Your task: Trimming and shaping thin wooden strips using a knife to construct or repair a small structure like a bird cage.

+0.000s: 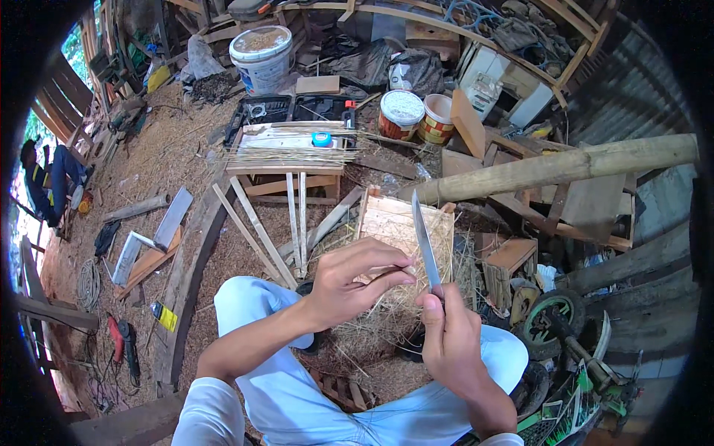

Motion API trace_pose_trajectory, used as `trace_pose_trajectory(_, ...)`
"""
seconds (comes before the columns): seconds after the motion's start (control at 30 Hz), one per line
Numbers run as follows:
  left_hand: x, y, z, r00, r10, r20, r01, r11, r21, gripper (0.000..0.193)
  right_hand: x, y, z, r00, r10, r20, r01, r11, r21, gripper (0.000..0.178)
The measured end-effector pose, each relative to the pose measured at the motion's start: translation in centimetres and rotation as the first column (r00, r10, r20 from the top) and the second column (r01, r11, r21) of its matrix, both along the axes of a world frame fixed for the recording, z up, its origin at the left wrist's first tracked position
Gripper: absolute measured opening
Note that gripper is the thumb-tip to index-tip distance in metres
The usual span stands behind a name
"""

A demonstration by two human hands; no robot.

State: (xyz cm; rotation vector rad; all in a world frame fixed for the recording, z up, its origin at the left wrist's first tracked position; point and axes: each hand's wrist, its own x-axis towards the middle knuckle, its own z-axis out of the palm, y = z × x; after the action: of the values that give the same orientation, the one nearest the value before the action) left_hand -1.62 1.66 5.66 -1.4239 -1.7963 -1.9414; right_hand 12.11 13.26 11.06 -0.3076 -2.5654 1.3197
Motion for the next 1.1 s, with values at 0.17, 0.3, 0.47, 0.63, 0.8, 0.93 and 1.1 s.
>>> trace_pose_trajectory(0.17, 0.02, 0.1, -0.28, 1.0, 0.004, 0.014, -0.005, 1.0, 0.031, 0.023, 0.06, -0.28, 0.04, 1.0, 0.01, -0.022, -0.01, 1.0, -0.003, 0.016)
trace_pose_trajectory(0.3, 0.03, -0.02, -0.11, 1.0, -0.025, 0.007, 0.025, 0.999, 0.022, 0.024, -0.02, -0.32, 0.04, 0.999, 0.022, -0.026, -0.023, 0.999, -0.04, 0.015)
trace_pose_trajectory(0.47, 0.17, -0.17, 0.06, 0.999, -0.023, 0.032, 0.023, 1.0, -0.001, 0.024, 0.0, -0.36, 0.05, 0.999, 0.025, -0.032, -0.026, 0.999, -0.03, 0.015)
trace_pose_trajectory(0.63, 0.15, -0.06, -0.01, 1.0, -0.013, 0.001, 0.013, 1.0, 0.012, 0.024, 0.0, -0.25, 0.58, 0.999, 0.035, 0.013, -0.035, 0.999, -0.017, 0.015)
trace_pose_trajectory(0.8, 0.09, 0.03, -0.16, 0.999, -0.022, -0.037, 0.023, 1.0, 0.014, 0.024, 0.01, -0.15, 0.38, 1.0, 0.016, -0.009, -0.017, 0.999, -0.035, 0.016)
trace_pose_trajectory(0.93, 0.1, -0.06, -0.09, 0.999, -0.026, -0.031, 0.026, 1.0, 0.013, 0.024, 0.1, -0.2, 0.04, 0.999, 0.027, -0.023, -0.028, 0.999, -0.017, 0.016)
trace_pose_trajectory(1.1, 0.01, -0.05, 0.03, 0.998, -0.046, -0.051, 0.047, 0.999, 0.02, 0.025, 0.02, -0.08, 0.42, 0.999, 0.045, -0.02, -0.046, 0.999, -0.016, 0.016)
